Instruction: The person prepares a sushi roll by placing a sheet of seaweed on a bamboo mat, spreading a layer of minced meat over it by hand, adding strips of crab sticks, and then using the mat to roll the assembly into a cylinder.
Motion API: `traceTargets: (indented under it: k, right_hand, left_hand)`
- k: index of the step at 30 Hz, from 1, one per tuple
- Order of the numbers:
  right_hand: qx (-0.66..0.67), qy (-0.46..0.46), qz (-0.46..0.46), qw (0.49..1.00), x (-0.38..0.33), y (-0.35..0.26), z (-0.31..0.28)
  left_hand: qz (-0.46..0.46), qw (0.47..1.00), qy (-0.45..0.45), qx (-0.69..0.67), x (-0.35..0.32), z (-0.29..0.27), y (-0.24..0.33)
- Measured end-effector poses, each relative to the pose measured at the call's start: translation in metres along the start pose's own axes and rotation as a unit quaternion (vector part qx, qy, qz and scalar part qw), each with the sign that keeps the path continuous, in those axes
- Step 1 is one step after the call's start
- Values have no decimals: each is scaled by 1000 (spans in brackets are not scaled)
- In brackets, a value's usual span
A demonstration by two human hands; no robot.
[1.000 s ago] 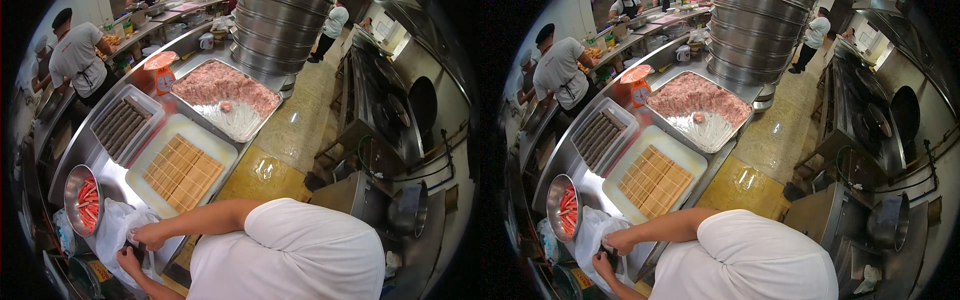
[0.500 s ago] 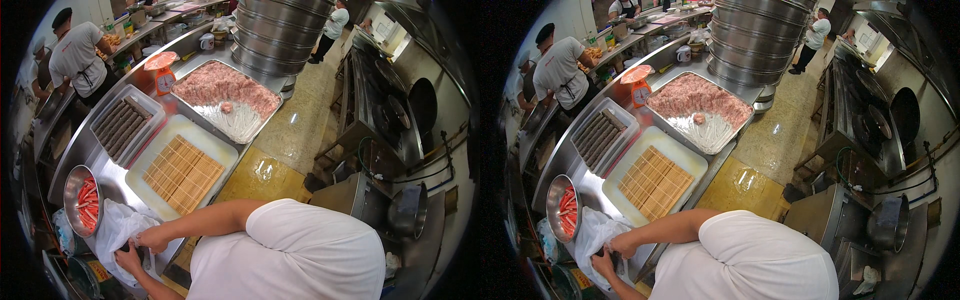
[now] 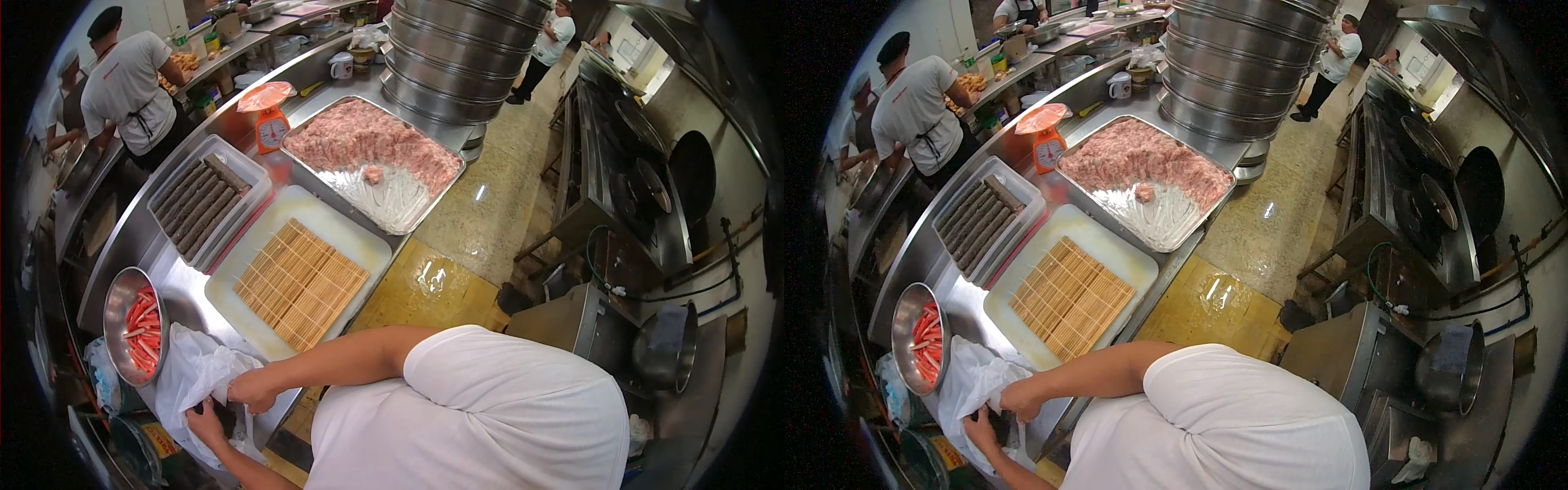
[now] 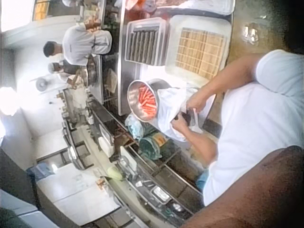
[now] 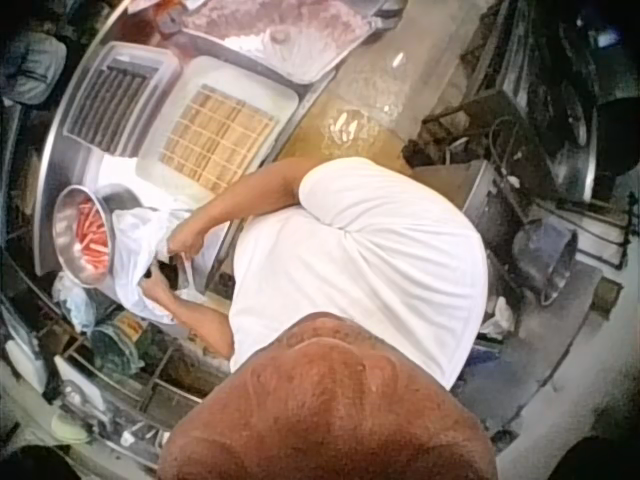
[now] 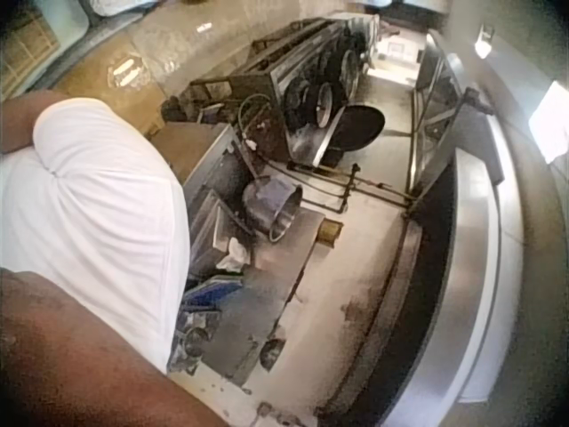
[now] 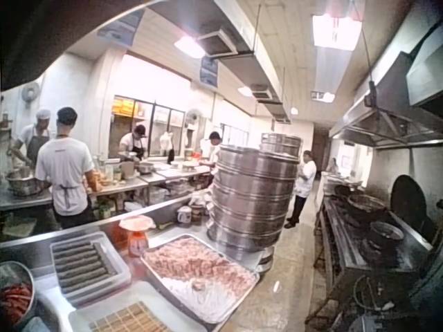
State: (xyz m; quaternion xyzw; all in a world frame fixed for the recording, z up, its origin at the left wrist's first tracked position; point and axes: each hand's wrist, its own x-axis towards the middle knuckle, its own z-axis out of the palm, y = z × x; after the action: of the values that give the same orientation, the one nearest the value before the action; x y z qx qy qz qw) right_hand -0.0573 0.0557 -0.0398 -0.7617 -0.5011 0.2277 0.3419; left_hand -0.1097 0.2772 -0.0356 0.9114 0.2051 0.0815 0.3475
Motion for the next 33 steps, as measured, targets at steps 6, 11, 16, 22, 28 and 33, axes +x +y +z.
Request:
traceTargets:
  k: [6,11,16,22,28,33]
  right_hand:
    - [-16,2,-5,1000,-4,-4,-4]
    - [-11,17,-11,1000,-10,-8,-7]
    - [-12,-3,6,1000,-10,-8,-7]
    - [11,3,6,1000,-11,-3,-7]
    - [-2,-1,-27,1000,-2,-3,2]
    - [17,0,10,1000,-2,-5,4]
  left_hand:
    - [-48,991,-6,-125,10,-2,-17]
    - [-36,982,-12,-185,7,2,-13]
    - [-20,992,-26,-122,2,-3,-4]
    - [63,977,-170,109,-44,-35,58]
    - [76,985,-132,84,-41,-30,-8]
    - [107,980,-112,123,-44,-37,8]
